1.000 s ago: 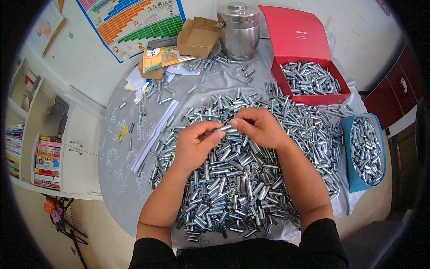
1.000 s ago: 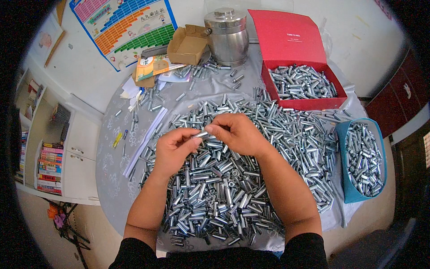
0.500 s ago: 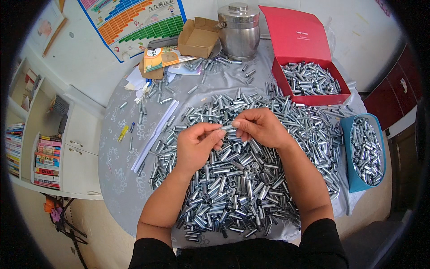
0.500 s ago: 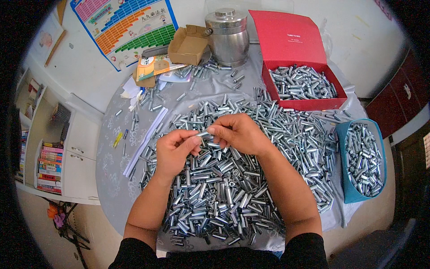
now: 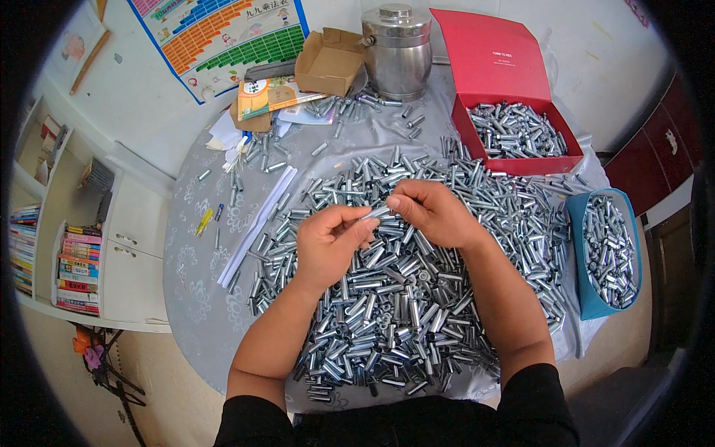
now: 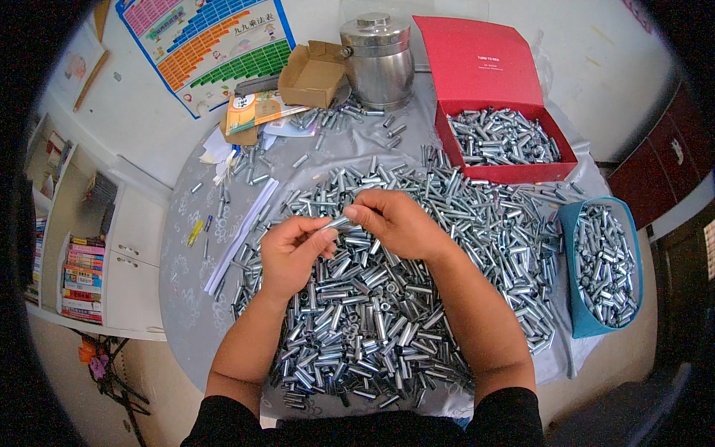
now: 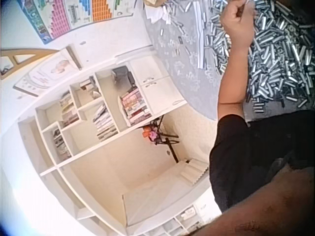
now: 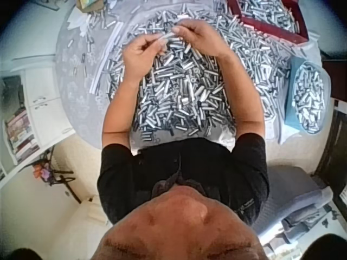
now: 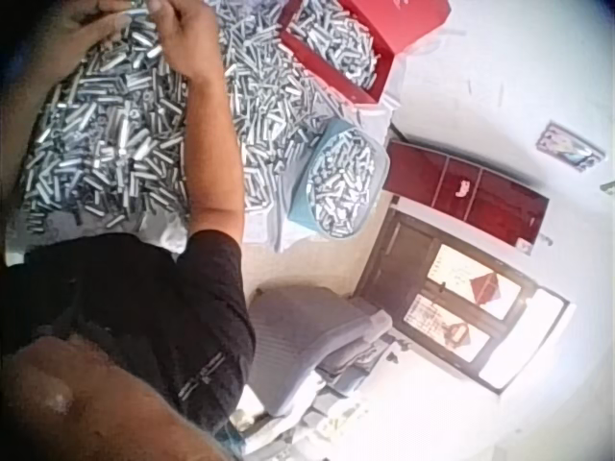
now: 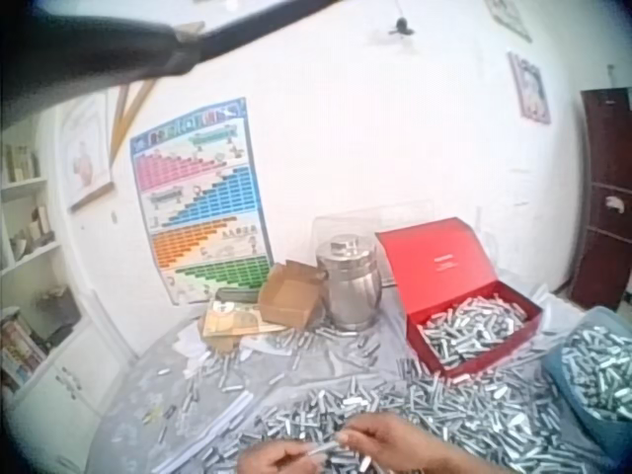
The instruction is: The person sits at a table covered with a large pile of small, silver cylindrical metal parts. They repeatedly pick up two parts, one at a time, and fit them together by hand. The person continues this repetitive assembly process throughout the clip, handling the parts one by one without using any tools.
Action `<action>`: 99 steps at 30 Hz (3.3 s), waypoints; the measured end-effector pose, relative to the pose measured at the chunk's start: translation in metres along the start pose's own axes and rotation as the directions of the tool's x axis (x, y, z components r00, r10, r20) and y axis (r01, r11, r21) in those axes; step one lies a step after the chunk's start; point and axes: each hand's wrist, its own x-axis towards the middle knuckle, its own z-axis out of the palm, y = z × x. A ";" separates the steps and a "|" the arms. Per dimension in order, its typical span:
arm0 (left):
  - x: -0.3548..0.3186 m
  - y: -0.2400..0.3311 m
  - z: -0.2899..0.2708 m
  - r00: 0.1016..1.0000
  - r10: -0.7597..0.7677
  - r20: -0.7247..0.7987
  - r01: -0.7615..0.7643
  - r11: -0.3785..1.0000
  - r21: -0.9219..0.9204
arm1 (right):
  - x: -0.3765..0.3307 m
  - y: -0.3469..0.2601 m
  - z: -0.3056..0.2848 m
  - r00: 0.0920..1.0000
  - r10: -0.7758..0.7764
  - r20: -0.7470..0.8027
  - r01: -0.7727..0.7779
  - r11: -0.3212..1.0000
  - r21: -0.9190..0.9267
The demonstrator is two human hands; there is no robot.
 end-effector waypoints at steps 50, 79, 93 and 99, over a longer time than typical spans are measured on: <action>0.008 0.004 -0.005 0.988 -0.145 -0.048 0.138 0.983 -0.123 | 0.002 0.002 0.000 0.982 0.173 0.071 -0.184 0.961 0.204; 0.008 0.002 -0.006 0.987 -0.150 -0.050 0.141 0.978 -0.151 | 0.001 0.001 0.006 0.990 0.144 -0.001 -0.137 0.943 0.302; 0.009 0.003 -0.005 0.984 -0.157 -0.080 0.145 0.980 -0.137 | 0.001 0.004 0.007 0.992 0.124 -0.016 -0.112 0.943 0.313; 0.009 0.003 -0.007 0.983 -0.155 -0.099 0.139 0.978 -0.155 | 0.002 0.011 0.005 0.993 0.029 -0.112 -0.005 0.976 0.217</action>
